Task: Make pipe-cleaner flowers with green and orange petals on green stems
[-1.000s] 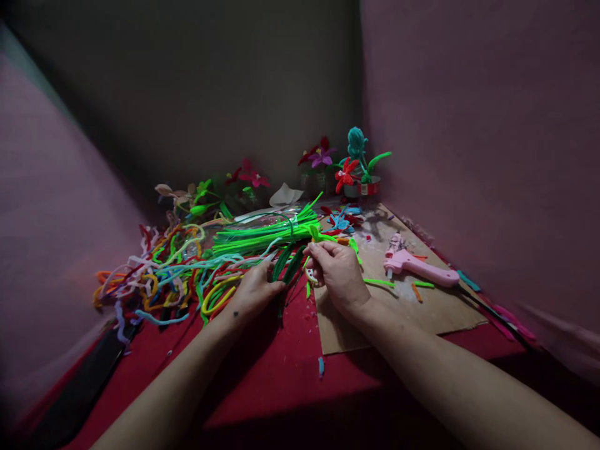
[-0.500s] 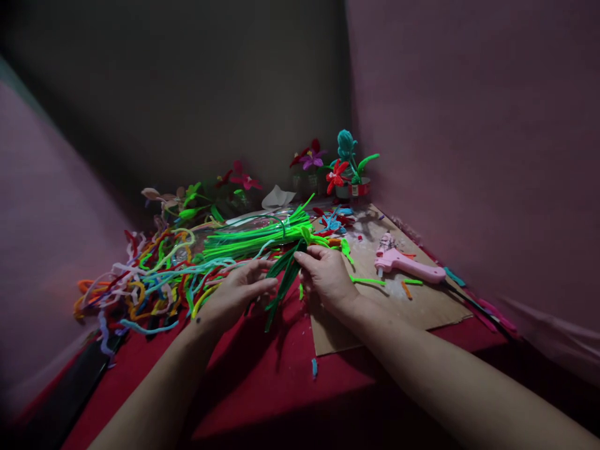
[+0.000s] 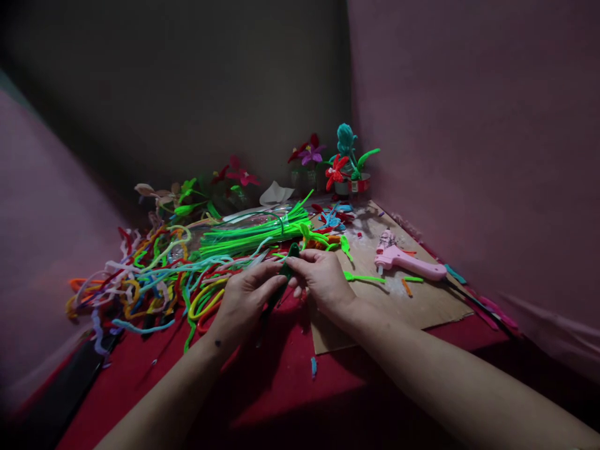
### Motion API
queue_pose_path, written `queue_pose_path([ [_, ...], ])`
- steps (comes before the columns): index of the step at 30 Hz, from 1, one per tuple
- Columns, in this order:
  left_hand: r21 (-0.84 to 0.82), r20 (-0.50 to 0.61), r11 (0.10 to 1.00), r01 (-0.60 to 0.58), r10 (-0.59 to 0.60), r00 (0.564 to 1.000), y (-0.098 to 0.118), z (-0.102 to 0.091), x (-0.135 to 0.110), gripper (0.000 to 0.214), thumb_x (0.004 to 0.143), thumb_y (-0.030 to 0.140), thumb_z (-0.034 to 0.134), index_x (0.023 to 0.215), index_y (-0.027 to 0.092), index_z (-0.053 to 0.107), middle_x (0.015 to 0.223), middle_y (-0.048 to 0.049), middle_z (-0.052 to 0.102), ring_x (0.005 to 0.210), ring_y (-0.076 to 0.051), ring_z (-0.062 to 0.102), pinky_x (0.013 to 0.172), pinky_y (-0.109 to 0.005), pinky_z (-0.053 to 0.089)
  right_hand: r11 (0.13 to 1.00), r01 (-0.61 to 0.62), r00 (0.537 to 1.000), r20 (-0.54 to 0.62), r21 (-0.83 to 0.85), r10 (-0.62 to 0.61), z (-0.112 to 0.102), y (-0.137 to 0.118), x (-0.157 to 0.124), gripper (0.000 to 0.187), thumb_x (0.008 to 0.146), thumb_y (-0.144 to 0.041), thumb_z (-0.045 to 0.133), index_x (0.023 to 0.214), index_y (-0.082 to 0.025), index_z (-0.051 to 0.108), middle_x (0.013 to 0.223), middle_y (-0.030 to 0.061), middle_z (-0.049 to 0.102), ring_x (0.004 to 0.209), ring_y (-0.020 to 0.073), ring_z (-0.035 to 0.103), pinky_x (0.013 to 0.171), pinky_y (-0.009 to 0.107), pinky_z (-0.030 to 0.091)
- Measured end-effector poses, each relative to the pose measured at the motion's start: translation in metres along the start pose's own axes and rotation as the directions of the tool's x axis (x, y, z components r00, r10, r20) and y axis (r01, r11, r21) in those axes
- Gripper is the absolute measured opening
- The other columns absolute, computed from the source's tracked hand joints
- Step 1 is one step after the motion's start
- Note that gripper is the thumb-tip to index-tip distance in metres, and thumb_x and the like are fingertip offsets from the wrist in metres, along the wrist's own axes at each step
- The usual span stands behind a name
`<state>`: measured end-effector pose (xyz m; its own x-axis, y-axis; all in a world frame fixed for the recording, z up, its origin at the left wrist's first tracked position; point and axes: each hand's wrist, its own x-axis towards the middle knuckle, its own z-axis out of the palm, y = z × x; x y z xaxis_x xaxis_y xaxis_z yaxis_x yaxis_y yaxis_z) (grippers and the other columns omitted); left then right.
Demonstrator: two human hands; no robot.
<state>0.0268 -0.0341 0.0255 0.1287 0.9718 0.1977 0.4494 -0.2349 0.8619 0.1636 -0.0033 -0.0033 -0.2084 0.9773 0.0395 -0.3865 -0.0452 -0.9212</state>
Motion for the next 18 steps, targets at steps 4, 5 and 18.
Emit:
queue_pose_path([
  [4, 0.07, -0.003, 0.998, 0.007, -0.006, 1.0, 0.0024, -0.0026, -0.0008, 0.021, 0.074, 0.027, 0.057, 0.088, 0.019, 0.07, 0.085, -0.0028, 0.07, 0.08, -0.018, 0.062, 0.072, -0.027, 0.047, 0.999, -0.003, 0.999, -0.033, -0.035, 0.002, -0.0005, -0.0004, -0.0002, 0.024, 0.068, -0.036, 0.067, 0.073, -0.015, 0.06, 0.05, -0.003, 0.057, 0.037, 0.0079, 0.051, 0.033, 0.017, 0.038],
  [5, 0.094, 0.003, 0.995, 0.012, -0.012, 1.0, 0.0029, -0.003, -0.0007, 0.019, 0.074, 0.027, 0.057, 0.085, 0.018, 0.071, 0.079, -0.002, 0.07, 0.075, -0.018, 0.061, 0.069, -0.026, 0.046, 0.999, -0.008, 0.999, -0.04, -0.037, 0.006, -0.0003, -0.0001, -0.0004, 0.024, 0.067, -0.037, 0.068, 0.073, -0.015, 0.06, 0.05, -0.003, 0.057, 0.037, 0.0076, 0.05, 0.033, 0.017, 0.037],
  [18, 0.231, 0.151, 0.972, -0.043, 0.008, 0.989, 0.0068, -0.0057, -0.0001, 0.018, 0.077, 0.029, 0.053, 0.08, 0.018, 0.067, 0.069, -0.0005, 0.063, 0.063, -0.015, 0.053, 0.06, -0.022, 0.038, 0.999, -0.041, 0.999, -0.008, -0.014, 0.041, 0.0032, -0.0062, -0.0012, 0.02, 0.061, -0.031, 0.071, 0.066, -0.013, 0.062, 0.048, -0.0034, 0.055, 0.038, 0.0066, 0.047, 0.039, 0.02, 0.037],
])
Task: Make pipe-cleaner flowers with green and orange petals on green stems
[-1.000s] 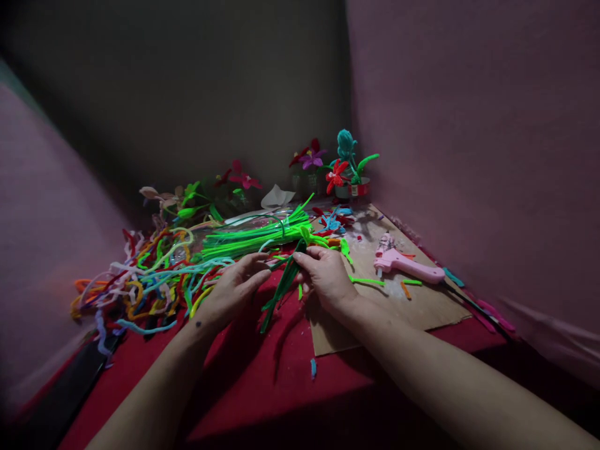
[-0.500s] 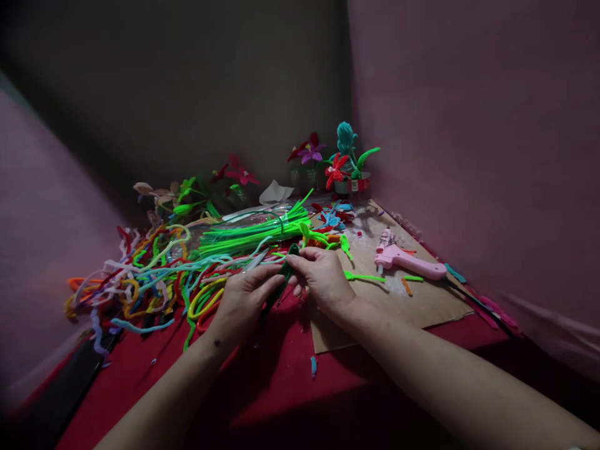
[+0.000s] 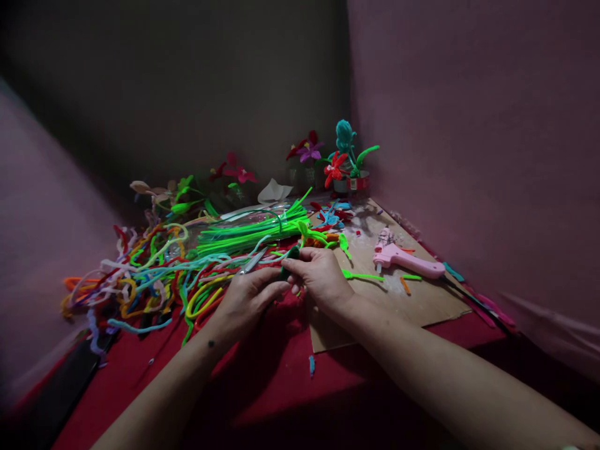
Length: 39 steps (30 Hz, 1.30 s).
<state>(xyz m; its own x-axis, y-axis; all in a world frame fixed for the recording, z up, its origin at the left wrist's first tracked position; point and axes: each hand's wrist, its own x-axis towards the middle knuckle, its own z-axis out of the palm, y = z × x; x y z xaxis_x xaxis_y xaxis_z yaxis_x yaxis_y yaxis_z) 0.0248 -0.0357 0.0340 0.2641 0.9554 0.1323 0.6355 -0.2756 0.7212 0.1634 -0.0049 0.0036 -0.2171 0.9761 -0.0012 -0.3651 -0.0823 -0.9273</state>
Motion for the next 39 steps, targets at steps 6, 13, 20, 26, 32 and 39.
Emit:
queue_pose_path([
  [6, 0.194, 0.006, 0.975, -0.107, 0.108, 0.994, -0.01, 0.007, -0.002, 0.02, 0.083, 0.023, 0.043, 0.08, 0.018, 0.062, 0.064, -0.0017, 0.058, 0.054, -0.013, 0.048, 0.055, -0.023, 0.033, 1.0, -0.012, 1.0, -0.001, -0.002, 0.012, 0.001, -0.003, -0.001, 0.016, 0.062, -0.026, 0.068, 0.069, -0.013, 0.061, 0.05, -0.0034, 0.057, 0.038, 0.0067, 0.048, 0.038, 0.02, 0.039],
  [13, 0.187, -0.056, 0.975, -0.119, 0.132, 0.99, -0.012, 0.009, -0.005, 0.019, 0.083, 0.024, 0.043, 0.071, 0.018, 0.057, 0.057, 0.0012, 0.051, 0.051, -0.011, 0.043, 0.052, -0.023, 0.031, 0.993, 0.109, 0.994, -0.017, -0.052, -0.11, 0.006, -0.002, -0.004, 0.009, 0.064, -0.019, 0.065, 0.067, -0.015, 0.058, 0.052, -0.0036, 0.058, 0.041, 0.0085, 0.051, 0.042, 0.021, 0.041],
  [20, -0.343, 0.172, 0.913, 0.22, -0.169, 0.971, 0.004, -0.005, -0.002, 0.017, 0.077, 0.032, 0.049, 0.07, 0.017, 0.053, 0.056, 0.0032, 0.052, 0.043, -0.009, 0.048, 0.043, -0.021, 0.041, 0.996, 0.087, 0.996, 0.004, -0.028, -0.087, -0.001, -0.007, 0.0, 0.02, 0.07, -0.035, 0.063, 0.073, -0.015, 0.062, 0.053, -0.003, 0.055, 0.042, 0.0079, 0.047, 0.038, 0.02, 0.036],
  [26, -0.377, 0.292, 0.851, 0.367, -0.267, 0.919, -0.003, -0.013, 0.001, 0.023, 0.074, 0.034, 0.054, 0.061, 0.015, 0.05, 0.053, 0.0017, 0.055, 0.039, -0.007, 0.049, 0.039, -0.018, 0.04, 0.985, 0.156, 0.987, -0.039, -0.072, -0.159, -0.004, -0.01, 0.001, 0.021, 0.069, -0.034, 0.065, 0.067, -0.013, 0.065, 0.053, -0.0026, 0.056, 0.045, 0.0064, 0.043, 0.043, 0.02, 0.032],
  [32, -0.366, 0.26, 0.857, 0.361, -0.278, 0.924, -0.003, -0.01, -0.001, 0.025, 0.075, 0.034, 0.052, 0.059, 0.016, 0.048, 0.045, 0.0038, 0.051, 0.031, -0.006, 0.045, 0.033, -0.016, 0.034, 0.993, 0.095, 0.995, -0.003, -0.069, -0.095, 0.0, -0.009, -0.001, 0.014, 0.06, -0.024, 0.071, 0.067, -0.013, 0.067, 0.061, -0.0002, 0.063, 0.053, 0.0088, 0.052, 0.053, 0.022, 0.04],
  [39, -0.401, 0.226, 0.853, 0.335, -0.263, 0.938, 0.002, -0.002, -0.003, 0.021, 0.075, 0.032, 0.052, 0.061, 0.016, 0.047, 0.047, 0.0047, 0.051, 0.031, -0.006, 0.046, 0.031, -0.017, 0.036, 0.98, 0.145, 0.982, -0.099, -0.134, -0.159, 0.004, -0.01, -0.003, 0.013, 0.059, -0.024, 0.071, 0.061, -0.014, 0.064, 0.052, -0.0028, 0.058, 0.046, 0.0079, 0.049, 0.046, 0.022, 0.038],
])
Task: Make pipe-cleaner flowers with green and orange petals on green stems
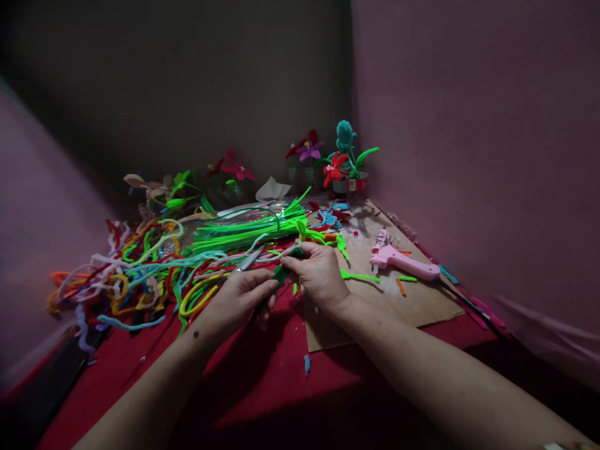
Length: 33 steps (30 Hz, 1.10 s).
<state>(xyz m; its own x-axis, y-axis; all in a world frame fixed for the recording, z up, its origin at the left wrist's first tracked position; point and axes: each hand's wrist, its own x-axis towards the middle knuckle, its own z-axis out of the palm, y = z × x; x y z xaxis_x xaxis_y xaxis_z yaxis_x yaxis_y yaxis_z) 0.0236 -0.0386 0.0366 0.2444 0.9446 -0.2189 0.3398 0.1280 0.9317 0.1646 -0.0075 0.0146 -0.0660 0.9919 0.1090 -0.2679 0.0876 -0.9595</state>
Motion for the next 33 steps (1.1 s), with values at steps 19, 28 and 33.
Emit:
queue_pose_path([
  [19, 0.44, -0.214, 0.887, -0.14, 0.256, 0.943, -0.013, -0.041, 0.015, 0.019, 0.074, 0.033, 0.053, 0.075, 0.017, 0.063, 0.07, -0.0034, 0.065, 0.064, -0.015, 0.059, 0.059, -0.025, 0.043, 0.988, 0.154, 0.984, -0.091, 0.01, -0.152, -0.004, -0.008, 0.0, 0.02, 0.074, -0.032, 0.058, 0.072, -0.013, 0.062, 0.055, 0.0002, 0.06, 0.041, 0.0072, 0.047, 0.039, 0.02, 0.035],
  [28, 0.678, -0.222, 0.724, -0.131, 0.372, 0.901, -0.02, -0.045, 0.021, 0.02, 0.074, 0.027, 0.05, 0.072, 0.018, 0.067, 0.073, -0.003, 0.067, 0.07, -0.017, 0.059, 0.068, -0.027, 0.041, 0.715, 0.566, 0.767, 0.579, -0.411, -0.275, 0.023, -0.001, -0.031, 0.022, 0.083, -0.019, 0.048, 0.067, -0.014, 0.062, 0.059, 0.0001, 0.06, 0.054, 0.0091, 0.052, 0.053, 0.02, 0.038],
  [33, 0.677, -0.312, 0.732, -0.077, 0.38, 0.871, -0.024, -0.046, 0.019, 0.024, 0.076, 0.03, 0.047, 0.08, 0.018, 0.067, 0.079, -0.0031, 0.069, 0.074, -0.017, 0.061, 0.068, -0.025, 0.044, 0.241, 0.93, 0.357, 0.841, -0.278, -0.407, 0.051, 0.021, -0.037, 0.02, 0.08, -0.019, 0.049, 0.064, -0.013, 0.061, 0.058, 0.0031, 0.063, 0.055, 0.0144, 0.056, 0.047, 0.024, 0.034],
])
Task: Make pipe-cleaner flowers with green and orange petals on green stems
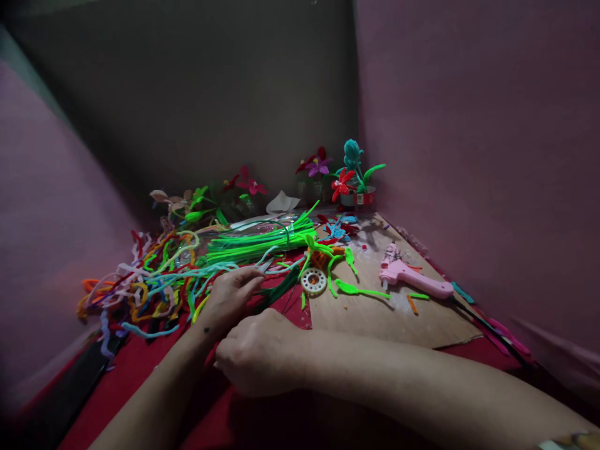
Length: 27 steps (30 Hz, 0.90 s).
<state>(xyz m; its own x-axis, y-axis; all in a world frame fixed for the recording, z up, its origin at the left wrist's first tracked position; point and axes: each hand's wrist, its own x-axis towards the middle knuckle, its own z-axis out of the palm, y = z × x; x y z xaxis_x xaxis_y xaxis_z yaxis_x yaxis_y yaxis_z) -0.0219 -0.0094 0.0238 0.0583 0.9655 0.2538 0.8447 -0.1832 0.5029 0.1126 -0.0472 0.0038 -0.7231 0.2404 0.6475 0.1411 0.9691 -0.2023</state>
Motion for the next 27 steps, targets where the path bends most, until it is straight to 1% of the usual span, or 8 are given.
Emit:
queue_pose_path([
  [2, 0.019, -0.019, 1.0, 0.023, -0.023, 1.0, -0.001, -0.004, 0.001, 0.028, 0.077, 0.033, 0.045, 0.081, 0.018, 0.068, 0.075, -0.0023, 0.069, 0.069, -0.016, 0.061, 0.064, -0.024, 0.044, 0.994, 0.079, 0.996, -0.043, -0.08, -0.082, 0.01, 0.004, 0.0, 0.022, 0.081, -0.021, 0.048, 0.063, -0.015, 0.059, 0.056, 0.0021, 0.061, 0.051, 0.0144, 0.054, 0.043, 0.025, 0.03],
  [6, 0.086, -0.028, 0.996, 0.032, -0.03, 0.999, 0.0, -0.022, 0.022, 0.028, 0.076, 0.034, 0.046, 0.076, 0.017, 0.069, 0.059, -0.0004, 0.066, 0.055, -0.014, 0.058, 0.055, -0.023, 0.042, 0.992, 0.047, 0.995, -0.087, -0.118, -0.057, 0.019, 0.014, -0.008, 0.022, 0.079, -0.024, 0.051, 0.059, -0.016, 0.055, 0.052, 0.0013, 0.06, 0.046, 0.0134, 0.052, 0.043, 0.025, 0.028],
  [9, 0.165, -0.069, 0.986, 0.019, -0.008, 0.998, 0.0, -0.036, 0.059, 0.024, 0.072, 0.028, 0.051, 0.081, 0.017, 0.07, 0.066, -0.0021, 0.068, 0.059, -0.015, 0.06, 0.059, -0.023, 0.043, 0.994, 0.006, 0.993, -0.113, -0.106, -0.018, 0.018, 0.017, -0.013, 0.021, 0.077, -0.024, 0.054, 0.058, -0.016, 0.054, 0.051, 0.0003, 0.059, 0.045, 0.0129, 0.051, 0.041, 0.025, 0.025],
  [12, 0.25, -0.119, 0.968, 0.017, 0.013, 0.993, -0.001, -0.038, 0.104, 0.028, 0.072, 0.023, 0.049, 0.087, 0.015, 0.071, 0.079, -0.0069, 0.071, 0.071, -0.019, 0.062, 0.067, -0.026, 0.045, 0.995, -0.039, 0.986, -0.164, -0.097, 0.023, 0.011, 0.017, -0.013, 0.019, 0.076, -0.022, 0.054, 0.058, -0.016, 0.054, 0.051, -0.0002, 0.059, 0.045, 0.0124, 0.051, 0.041, 0.025, 0.023],
  [17, 0.344, -0.064, 0.938, -0.04, 0.066, 0.996, 0.007, -0.016, 0.158, 0.028, 0.072, 0.017, 0.049, 0.088, 0.016, 0.072, 0.083, -0.008, 0.071, 0.081, -0.02, 0.063, 0.075, -0.026, 0.044, 0.993, -0.055, 0.959, -0.283, -0.103, 0.023, -0.005, 0.023, -0.008, 0.022, 0.079, -0.023, 0.049, 0.059, -0.016, 0.054, 0.051, -0.0005, 0.057, 0.046, 0.0116, 0.049, 0.042, 0.026, 0.026],
  [21, 0.359, 0.086, 0.924, -0.134, 0.11, 0.99, 0.032, 0.008, 0.185, 0.023, 0.076, 0.022, 0.052, 0.091, 0.019, 0.07, 0.085, -0.0022, 0.07, 0.083, -0.016, 0.062, 0.074, -0.022, 0.045, 0.988, -0.088, 0.932, -0.361, -0.128, 0.037, -0.007, 0.032, -0.008, 0.023, 0.08, -0.025, 0.047, 0.06, -0.017, 0.053, 0.052, -0.0009, 0.057, 0.047, 0.0117, 0.048, 0.042, 0.027, 0.027],
  [24, 0.391, 0.215, 0.905, -0.169, 0.089, 0.973, 0.049, 0.027, 0.202, 0.021, 0.081, 0.029, 0.054, 0.096, 0.019, 0.065, 0.092, -0.0021, 0.067, 0.085, -0.016, 0.061, 0.076, -0.028, 0.047, 0.985, -0.122, 0.927, -0.369, -0.12, 0.07, -0.002, 0.036, -0.009, 0.022, 0.079, -0.028, 0.047, 0.061, -0.017, 0.051, 0.054, -0.0018, 0.057, 0.048, 0.0116, 0.049, 0.042, 0.027, 0.025],
  [27, 0.46, 0.276, 0.876, -0.144, 0.013, 0.961, 0.057, 0.045, 0.214, 0.027, 0.082, 0.031, 0.054, 0.105, 0.017, 0.057, 0.105, -0.0063, 0.059, 0.092, -0.019, 0.058, 0.076, -0.037, 0.049, 0.982, -0.134, 0.924, -0.374, -0.129, 0.077, 0.001, 0.037, -0.009, 0.024, 0.079, -0.03, 0.046, 0.059, -0.018, 0.049, 0.054, -0.0022, 0.057, 0.048, 0.0115, 0.048, 0.041, 0.028, 0.023],
])
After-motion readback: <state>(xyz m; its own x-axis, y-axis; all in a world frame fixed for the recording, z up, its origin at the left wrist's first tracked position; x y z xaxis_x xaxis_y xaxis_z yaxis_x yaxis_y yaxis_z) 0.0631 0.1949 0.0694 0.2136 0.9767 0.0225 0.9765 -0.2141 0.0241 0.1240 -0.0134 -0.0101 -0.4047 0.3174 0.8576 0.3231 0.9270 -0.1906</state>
